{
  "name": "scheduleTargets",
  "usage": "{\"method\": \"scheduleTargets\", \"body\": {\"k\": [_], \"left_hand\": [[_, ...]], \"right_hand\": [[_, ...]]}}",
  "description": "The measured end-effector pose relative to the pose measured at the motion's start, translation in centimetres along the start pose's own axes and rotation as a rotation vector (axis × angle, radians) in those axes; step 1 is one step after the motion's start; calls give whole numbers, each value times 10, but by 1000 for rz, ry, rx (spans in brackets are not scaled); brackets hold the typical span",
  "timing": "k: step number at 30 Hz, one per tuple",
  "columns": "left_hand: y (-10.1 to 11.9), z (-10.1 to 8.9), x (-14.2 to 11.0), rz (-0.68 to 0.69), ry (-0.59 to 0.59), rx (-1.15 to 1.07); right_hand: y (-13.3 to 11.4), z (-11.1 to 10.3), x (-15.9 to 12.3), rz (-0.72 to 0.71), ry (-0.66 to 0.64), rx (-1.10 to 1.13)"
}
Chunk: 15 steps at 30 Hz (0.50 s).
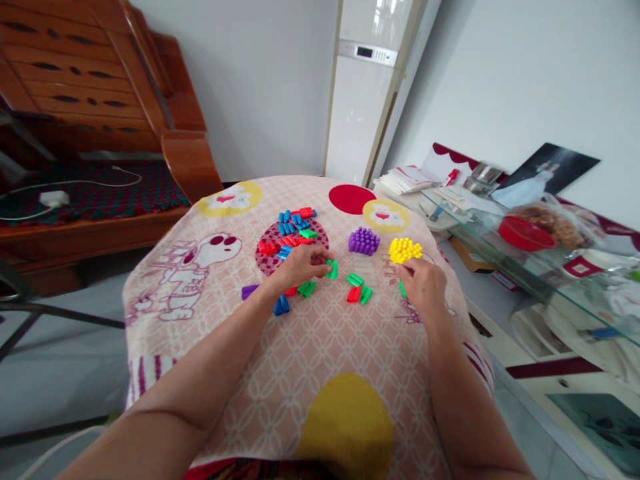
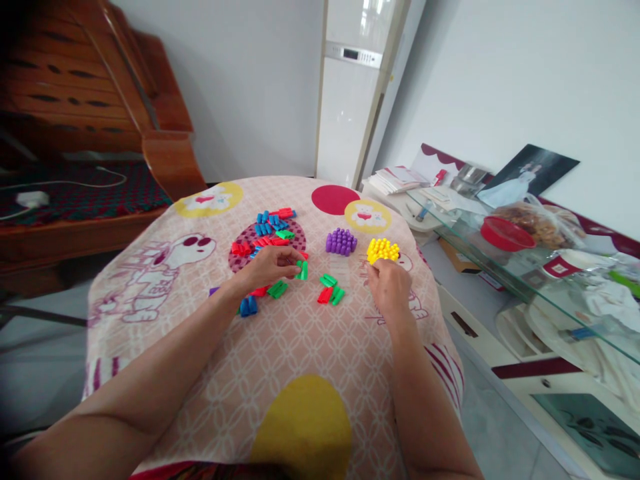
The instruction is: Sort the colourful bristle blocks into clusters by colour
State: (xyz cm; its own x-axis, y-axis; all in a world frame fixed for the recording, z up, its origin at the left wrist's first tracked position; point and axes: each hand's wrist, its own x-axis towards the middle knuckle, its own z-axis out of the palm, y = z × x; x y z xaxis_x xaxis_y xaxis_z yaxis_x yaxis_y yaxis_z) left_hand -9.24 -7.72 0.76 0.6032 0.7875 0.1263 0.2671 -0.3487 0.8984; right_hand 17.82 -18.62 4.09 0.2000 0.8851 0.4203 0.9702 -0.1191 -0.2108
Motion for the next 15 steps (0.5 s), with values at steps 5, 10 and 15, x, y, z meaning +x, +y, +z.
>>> {"method": "scheduleTargets", "body": {"k": [5, 10, 15], "left_hand": [[11, 14, -1, 17, -65, -140], [20, 26, -4, 48, -144, -166], [25, 32, -6, 51, -157, -204]], "right_hand": [[-33, 26, -15, -189, -189, 675], [-55, 35, -25, -179, -290, 851], [-50, 32, -23, -176, -302, 878]]}}
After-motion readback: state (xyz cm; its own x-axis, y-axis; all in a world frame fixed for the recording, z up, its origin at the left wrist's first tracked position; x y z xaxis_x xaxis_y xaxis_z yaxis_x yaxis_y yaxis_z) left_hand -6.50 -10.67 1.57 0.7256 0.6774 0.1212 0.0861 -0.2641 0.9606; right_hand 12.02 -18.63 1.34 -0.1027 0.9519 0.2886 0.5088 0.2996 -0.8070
